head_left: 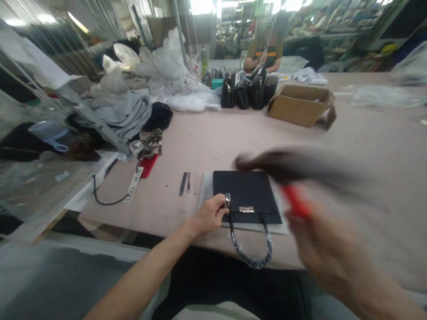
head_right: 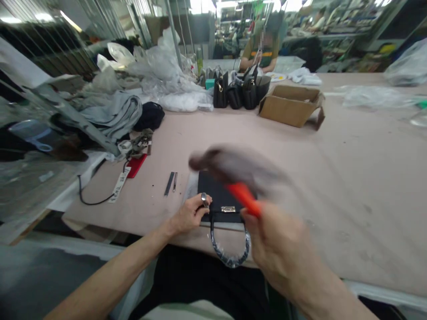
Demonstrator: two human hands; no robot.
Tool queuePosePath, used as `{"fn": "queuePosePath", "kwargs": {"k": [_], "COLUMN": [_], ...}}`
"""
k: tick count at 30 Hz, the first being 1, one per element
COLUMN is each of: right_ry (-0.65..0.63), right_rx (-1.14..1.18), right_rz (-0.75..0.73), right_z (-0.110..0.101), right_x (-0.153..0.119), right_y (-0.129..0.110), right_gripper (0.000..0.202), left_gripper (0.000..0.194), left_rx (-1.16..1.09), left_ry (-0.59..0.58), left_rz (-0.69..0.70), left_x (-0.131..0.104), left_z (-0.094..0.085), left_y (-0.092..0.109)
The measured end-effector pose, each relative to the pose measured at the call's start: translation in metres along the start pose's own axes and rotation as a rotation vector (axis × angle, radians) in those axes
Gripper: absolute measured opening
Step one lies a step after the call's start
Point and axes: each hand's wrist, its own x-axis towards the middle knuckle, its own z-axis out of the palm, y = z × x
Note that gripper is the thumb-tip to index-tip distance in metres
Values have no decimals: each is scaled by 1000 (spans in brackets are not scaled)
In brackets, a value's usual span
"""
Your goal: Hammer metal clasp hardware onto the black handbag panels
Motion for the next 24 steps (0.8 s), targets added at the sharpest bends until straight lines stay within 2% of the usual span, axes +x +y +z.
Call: {"fn": "queuePosePath", "kwargs": {"k": [3, 5, 7, 11, 13, 15, 17, 19, 21, 24], "right_ry": [-175, -168, -118, -165, -135, -76, -1, 58, 58, 18], "right_rx": [-98, -123, -66, 141, 87, -15, -98, -172, -200, -167], "right_rz": [-76, -41, 96, 562, 630, 636, 610, 493, 364, 310], "right_z": [7, 4, 2, 13, 21, 27, 33, 42, 57, 87], "right_x": [2, 6, 10, 12, 9, 5, 2, 1, 2, 4], "right_y": [8, 17, 32, 91, 125, 151, 163, 162, 152, 136], "right_gripper": [42, 39, 40, 36, 31, 25, 18, 18, 25, 31], "left_gripper": [15, 16, 18, 18, 16, 15, 16, 17, 17, 16], "left_rx": [15, 14, 19, 29, 29, 34, 45, 67, 100, 144], "left_ry": [4, 5, -4, -12, -7, 4, 20, 35, 56, 91], "left_rz": [-30, -26, -23, -47, -59, -66, -67, -71, -71, -31], "left_x": [-1, -2, -2, -2, -3, -4, -6, -7, -8, -10], "left_z": [1, 1, 0, -1, -1, -1, -1, -1, -1, 1], "left_y": [1, 2, 3, 8, 10, 12, 12, 11, 10, 8]}}
